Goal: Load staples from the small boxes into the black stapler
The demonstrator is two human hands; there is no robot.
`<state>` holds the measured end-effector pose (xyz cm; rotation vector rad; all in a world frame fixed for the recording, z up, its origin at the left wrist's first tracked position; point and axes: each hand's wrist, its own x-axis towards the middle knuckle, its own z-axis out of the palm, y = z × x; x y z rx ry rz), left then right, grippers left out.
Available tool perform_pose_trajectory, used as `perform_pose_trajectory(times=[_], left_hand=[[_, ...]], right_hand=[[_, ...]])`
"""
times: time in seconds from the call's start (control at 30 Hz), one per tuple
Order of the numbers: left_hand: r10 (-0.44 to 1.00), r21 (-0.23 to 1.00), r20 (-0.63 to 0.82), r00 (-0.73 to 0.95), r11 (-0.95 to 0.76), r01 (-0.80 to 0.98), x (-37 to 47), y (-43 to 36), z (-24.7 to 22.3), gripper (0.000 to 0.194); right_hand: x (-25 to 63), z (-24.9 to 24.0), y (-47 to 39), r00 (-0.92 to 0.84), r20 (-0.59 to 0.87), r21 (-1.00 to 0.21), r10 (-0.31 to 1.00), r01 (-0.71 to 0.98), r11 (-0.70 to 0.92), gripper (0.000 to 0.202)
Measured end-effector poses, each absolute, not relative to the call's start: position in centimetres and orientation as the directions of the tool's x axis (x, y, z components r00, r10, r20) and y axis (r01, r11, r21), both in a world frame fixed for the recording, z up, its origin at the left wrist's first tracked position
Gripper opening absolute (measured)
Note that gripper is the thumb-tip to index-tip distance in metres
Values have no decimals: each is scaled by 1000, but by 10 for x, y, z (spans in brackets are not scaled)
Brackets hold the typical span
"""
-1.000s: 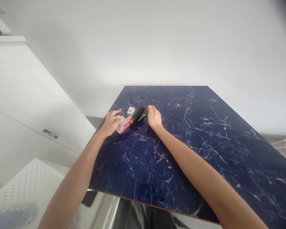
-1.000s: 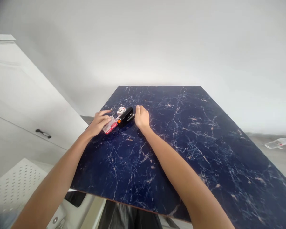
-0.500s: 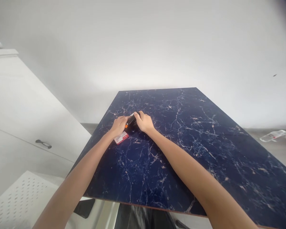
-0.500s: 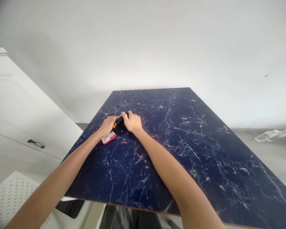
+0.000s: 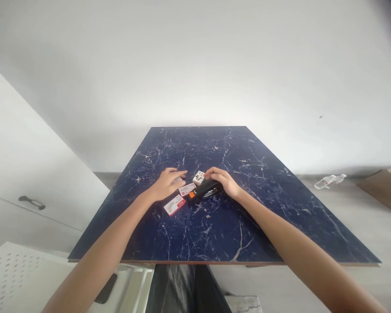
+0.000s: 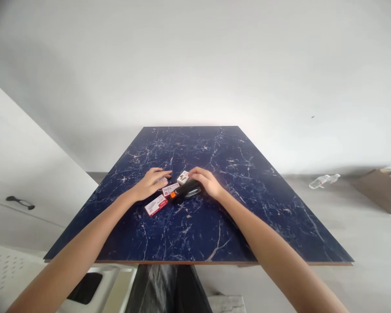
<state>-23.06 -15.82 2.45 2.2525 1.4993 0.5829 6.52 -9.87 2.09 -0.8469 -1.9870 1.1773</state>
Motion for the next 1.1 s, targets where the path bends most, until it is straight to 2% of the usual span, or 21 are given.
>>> perform_pose_trajectory(times=[0.07, 0.13, 0.2, 0.27, 0.33, 0.43, 0.57, 0.7, 0.83, 0.93, 1.1], left_hand=[[918, 460, 194, 345, -396, 794, -250, -154, 25, 46], [907, 391, 249, 338, -414, 822, -259, -153, 26, 39], [906, 370, 258, 337, -414, 831, -258, -155, 29, 35], [898, 398, 246, 364, -436, 807, -249, -160, 33, 35], [881, 428, 225, 416, -473, 770, -237, -165, 38, 39], [869, 437, 175, 462, -489, 755, -225, -170, 41, 45], [898, 432, 146, 416, -436, 790, -221, -169, 40, 39], [914, 397, 153, 375, -404, 824, -224, -164, 38, 39], [933, 410, 205, 294, -355, 840, -227, -159, 35, 39], [945, 442, 217, 245, -319, 838, -230, -158, 32, 39], [926, 401, 223, 303, -371, 838, -232, -158, 27, 41]], right_hand=[[69, 29, -88, -760, 103, -938, 641, 139, 316, 34], [75, 40, -81, -868, 18, -954, 496, 133, 268, 47], [83, 50, -80, -908, -25, -943, 418, 160, 293, 58], [91, 56, -85, -917, -70, -894, 393, 233, 383, 64], [95, 58, -94, -904, -89, -818, 418, 306, 487, 68], [93, 54, -104, -858, -2, -748, 514, 342, 569, 63], [80, 43, -109, -763, 131, -722, 633, 365, 588, 38], [72, 35, -111, -640, 207, -703, 740, 429, 567, 35], [71, 34, -114, -584, 178, -696, 792, 494, 521, 42], [71, 36, -114, -570, 166, -690, 805, 516, 508, 40], [73, 34, -112, -560, 210, -700, 801, 486, 523, 36]])
